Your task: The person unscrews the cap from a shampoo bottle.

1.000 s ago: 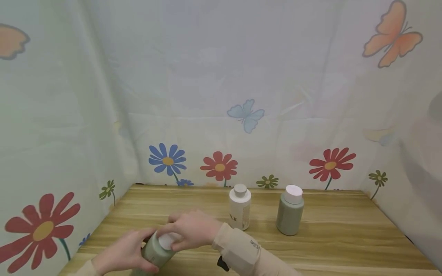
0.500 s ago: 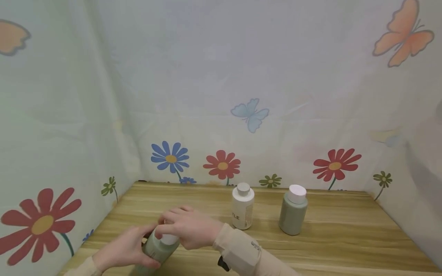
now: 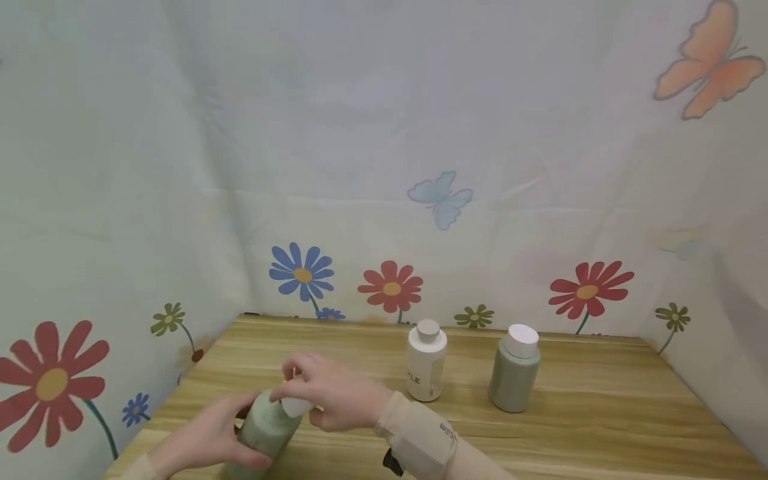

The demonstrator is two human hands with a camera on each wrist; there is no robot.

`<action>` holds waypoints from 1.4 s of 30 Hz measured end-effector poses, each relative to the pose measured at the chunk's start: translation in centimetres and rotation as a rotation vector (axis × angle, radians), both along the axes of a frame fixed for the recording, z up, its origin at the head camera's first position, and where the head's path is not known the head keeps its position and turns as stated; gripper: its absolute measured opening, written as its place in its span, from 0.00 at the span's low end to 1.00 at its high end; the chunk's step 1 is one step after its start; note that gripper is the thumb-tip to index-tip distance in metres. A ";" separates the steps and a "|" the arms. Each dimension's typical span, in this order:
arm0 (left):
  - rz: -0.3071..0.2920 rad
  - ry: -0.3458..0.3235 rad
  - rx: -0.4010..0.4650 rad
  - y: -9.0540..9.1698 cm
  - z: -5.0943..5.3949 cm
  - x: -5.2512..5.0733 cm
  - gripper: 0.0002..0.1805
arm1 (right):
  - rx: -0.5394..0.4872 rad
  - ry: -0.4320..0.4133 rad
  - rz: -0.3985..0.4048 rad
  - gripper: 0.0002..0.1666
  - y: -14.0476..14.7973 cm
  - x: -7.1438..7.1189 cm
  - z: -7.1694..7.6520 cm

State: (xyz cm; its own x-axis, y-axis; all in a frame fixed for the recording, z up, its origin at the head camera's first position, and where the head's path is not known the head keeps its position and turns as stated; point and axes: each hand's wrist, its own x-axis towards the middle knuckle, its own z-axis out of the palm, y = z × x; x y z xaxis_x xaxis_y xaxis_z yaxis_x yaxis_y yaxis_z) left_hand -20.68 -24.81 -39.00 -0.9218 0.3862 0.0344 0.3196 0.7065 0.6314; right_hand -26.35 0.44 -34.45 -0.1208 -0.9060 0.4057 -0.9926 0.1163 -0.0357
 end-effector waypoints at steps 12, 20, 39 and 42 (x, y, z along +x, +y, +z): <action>0.133 0.077 0.023 -3.2 -2.2 2.2 0.36 | -0.041 -0.472 0.004 0.29 -1.8 -0.4 -3.6; 0.177 -0.020 0.119 -4.1 -2.6 1.5 0.42 | 0.031 -0.635 -0.050 0.34 -2.0 -1.4 -6.2; 0.164 -0.144 0.245 -6.4 -3.8 1.4 0.43 | 0.274 -0.411 -0.034 0.28 -3.5 -0.4 -10.1; 0.175 -0.154 0.251 -6.6 -4.0 1.7 0.43 | 0.277 -0.404 -0.028 0.28 -3.9 -0.3 -10.2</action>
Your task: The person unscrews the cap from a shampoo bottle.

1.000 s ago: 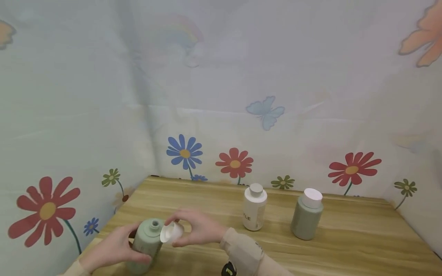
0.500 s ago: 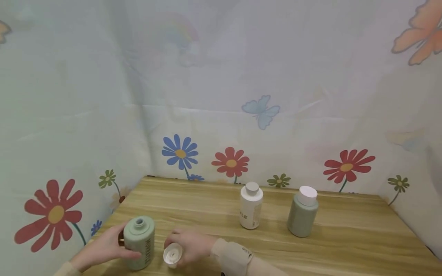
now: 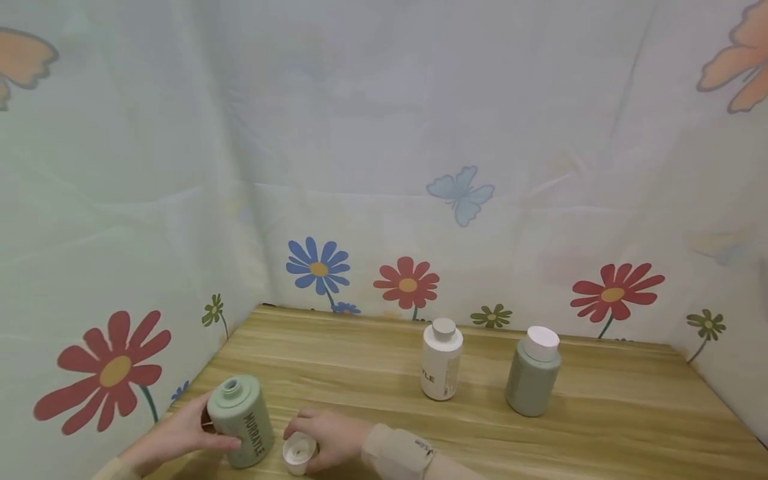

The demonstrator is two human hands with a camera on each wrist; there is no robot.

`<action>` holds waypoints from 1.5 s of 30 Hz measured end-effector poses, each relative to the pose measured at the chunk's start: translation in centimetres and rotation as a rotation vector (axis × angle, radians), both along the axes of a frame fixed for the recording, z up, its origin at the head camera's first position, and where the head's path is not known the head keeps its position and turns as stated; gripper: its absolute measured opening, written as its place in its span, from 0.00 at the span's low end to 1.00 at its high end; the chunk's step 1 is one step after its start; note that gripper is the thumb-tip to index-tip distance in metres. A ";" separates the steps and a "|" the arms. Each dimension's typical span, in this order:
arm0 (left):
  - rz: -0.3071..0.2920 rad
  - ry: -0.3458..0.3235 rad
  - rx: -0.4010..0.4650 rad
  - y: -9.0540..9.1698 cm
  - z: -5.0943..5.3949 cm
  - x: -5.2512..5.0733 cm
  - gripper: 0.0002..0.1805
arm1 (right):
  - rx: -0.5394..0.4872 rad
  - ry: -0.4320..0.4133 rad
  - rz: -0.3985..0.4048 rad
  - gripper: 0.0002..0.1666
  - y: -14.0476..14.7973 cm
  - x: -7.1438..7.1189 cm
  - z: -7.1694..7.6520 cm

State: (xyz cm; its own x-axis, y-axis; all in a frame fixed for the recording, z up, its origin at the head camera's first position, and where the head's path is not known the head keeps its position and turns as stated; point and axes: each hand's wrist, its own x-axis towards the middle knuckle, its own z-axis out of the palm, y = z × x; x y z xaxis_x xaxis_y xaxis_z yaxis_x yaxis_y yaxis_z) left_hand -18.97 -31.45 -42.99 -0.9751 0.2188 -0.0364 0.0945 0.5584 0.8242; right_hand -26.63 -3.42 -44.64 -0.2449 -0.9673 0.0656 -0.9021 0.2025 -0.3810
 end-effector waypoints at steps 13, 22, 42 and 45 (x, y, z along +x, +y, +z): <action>-0.043 0.102 -0.012 1.3 3.4 0.1 0.61 | 0.054 0.083 -0.044 0.35 2.2 -0.5 2.8; -0.115 0.388 -0.114 6.9 9.6 -2.0 0.60 | -0.048 0.208 -0.257 0.29 7.7 -1.7 8.8; -0.212 0.031 0.115 25.5 3.3 -11.5 0.60 | -0.284 0.178 -0.842 0.21 17.2 -5.5 9.0; -0.189 0.022 0.184 27.4 2.1 -12.5 0.59 | -0.315 0.164 -0.852 0.21 17.6 -5.7 8.9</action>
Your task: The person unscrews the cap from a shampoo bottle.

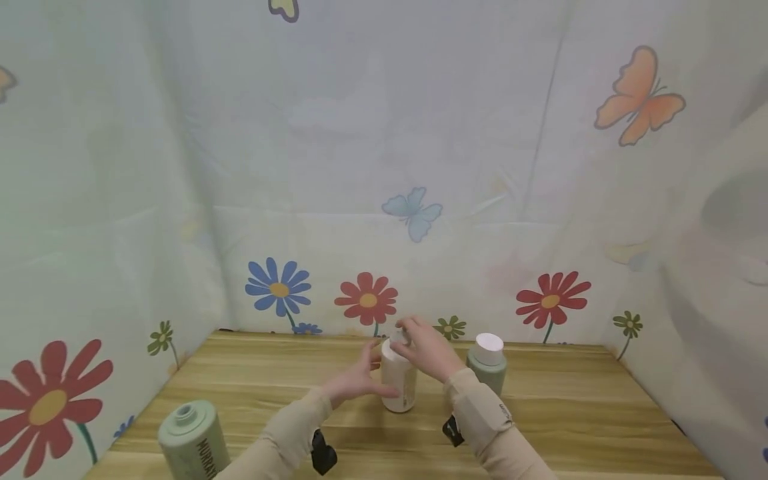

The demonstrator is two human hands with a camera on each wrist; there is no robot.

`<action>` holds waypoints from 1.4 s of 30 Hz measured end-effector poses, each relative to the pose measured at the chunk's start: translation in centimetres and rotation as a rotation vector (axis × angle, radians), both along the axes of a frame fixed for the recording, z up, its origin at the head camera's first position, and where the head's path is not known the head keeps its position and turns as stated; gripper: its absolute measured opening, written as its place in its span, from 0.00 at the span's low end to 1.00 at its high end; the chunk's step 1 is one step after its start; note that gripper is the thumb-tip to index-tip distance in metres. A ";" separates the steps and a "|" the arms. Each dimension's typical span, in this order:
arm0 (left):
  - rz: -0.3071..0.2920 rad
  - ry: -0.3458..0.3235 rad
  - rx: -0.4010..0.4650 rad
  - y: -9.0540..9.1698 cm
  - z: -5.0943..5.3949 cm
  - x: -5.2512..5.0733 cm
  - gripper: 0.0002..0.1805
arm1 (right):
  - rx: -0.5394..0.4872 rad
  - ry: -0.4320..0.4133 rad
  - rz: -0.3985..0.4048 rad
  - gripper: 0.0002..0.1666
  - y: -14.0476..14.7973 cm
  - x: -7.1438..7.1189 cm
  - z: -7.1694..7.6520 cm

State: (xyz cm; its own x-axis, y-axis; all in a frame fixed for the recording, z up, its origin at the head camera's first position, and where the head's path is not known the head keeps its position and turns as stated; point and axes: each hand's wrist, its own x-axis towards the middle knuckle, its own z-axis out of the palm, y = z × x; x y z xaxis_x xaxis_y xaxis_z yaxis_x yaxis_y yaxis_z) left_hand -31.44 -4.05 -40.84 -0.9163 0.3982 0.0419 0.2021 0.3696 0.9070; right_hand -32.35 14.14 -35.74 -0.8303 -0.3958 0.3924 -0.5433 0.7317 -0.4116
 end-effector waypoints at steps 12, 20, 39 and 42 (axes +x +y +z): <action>0.144 0.012 0.236 3.6 -3.8 -2.1 0.50 | -0.002 0.052 -0.050 0.17 -1.0 -0.8 -1.0; 0.211 0.043 0.149 3.2 -4.2 -2.2 0.46 | 0.018 0.090 -0.039 0.16 -1.1 -0.6 -0.8; 0.057 0.271 -0.215 -1.2 0.2 4.2 0.34 | -0.044 0.081 0.135 0.15 0.4 6.7 1.3; 0.042 0.291 -0.252 -1.8 0.5 5.9 0.33 | -0.066 0.087 0.159 0.16 0.3 8.3 1.1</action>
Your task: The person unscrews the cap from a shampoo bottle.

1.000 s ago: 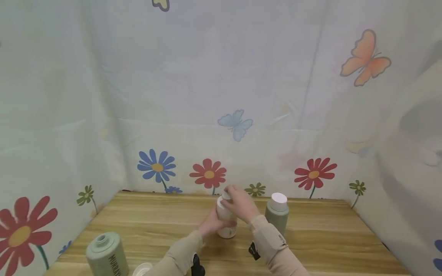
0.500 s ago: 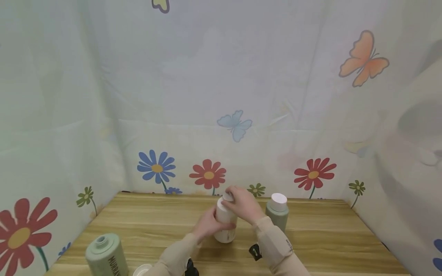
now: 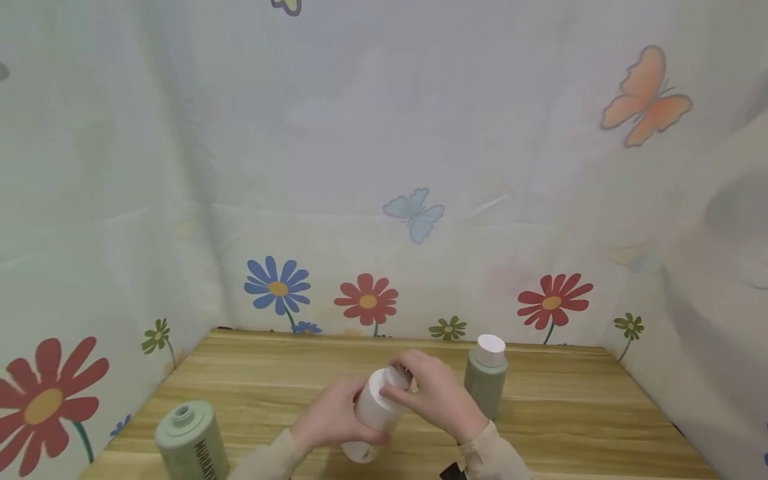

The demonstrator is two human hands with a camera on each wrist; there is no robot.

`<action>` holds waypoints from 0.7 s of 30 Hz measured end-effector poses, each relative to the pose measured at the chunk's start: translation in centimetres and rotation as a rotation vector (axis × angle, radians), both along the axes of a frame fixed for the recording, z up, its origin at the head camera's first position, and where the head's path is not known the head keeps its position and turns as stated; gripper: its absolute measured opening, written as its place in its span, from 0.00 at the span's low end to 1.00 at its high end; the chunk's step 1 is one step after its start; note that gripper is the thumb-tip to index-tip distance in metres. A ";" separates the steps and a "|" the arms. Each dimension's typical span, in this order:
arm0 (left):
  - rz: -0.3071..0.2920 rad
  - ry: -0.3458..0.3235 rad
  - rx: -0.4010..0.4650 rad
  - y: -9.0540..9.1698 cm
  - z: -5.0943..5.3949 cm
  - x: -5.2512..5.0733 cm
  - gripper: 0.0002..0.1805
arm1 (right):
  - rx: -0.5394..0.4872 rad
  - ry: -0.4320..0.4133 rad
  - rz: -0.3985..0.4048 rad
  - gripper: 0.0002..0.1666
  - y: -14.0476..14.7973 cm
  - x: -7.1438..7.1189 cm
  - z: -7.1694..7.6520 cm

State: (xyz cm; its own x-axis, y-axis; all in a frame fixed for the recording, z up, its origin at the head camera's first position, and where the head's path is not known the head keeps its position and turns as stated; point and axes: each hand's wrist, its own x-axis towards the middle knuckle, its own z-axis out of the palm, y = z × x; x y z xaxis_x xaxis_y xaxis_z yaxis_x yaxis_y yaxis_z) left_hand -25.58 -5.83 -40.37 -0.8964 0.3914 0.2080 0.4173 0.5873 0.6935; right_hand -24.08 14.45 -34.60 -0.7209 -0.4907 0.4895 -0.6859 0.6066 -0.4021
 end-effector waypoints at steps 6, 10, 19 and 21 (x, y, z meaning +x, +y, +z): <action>0.011 0.057 -0.074 -0.3 0.6 2.4 0.34 | 0.002 0.013 -0.025 0.19 0.2 2.5 0.1; 0.036 0.115 -0.144 -0.5 1.4 3.2 0.34 | 0.020 0.029 -0.080 0.17 0.1 3.4 0.4; 0.037 0.126 -0.200 -1.0 1.4 3.3 0.36 | 0.044 0.006 0.011 0.19 0.0 3.4 -0.2; 0.041 0.130 -0.205 -1.1 1.2 3.2 0.36 | 0.050 0.036 0.019 0.19 -0.1 3.3 -0.5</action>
State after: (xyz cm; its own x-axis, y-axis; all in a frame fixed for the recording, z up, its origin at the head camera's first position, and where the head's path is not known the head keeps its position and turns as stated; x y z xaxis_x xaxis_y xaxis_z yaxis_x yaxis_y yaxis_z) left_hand -22.41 -6.93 -39.17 -0.8833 0.4012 0.2428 0.4683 0.7284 0.5002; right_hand -20.81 14.38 -35.12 -0.6934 -0.5288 0.4895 -0.7111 0.6122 -0.3459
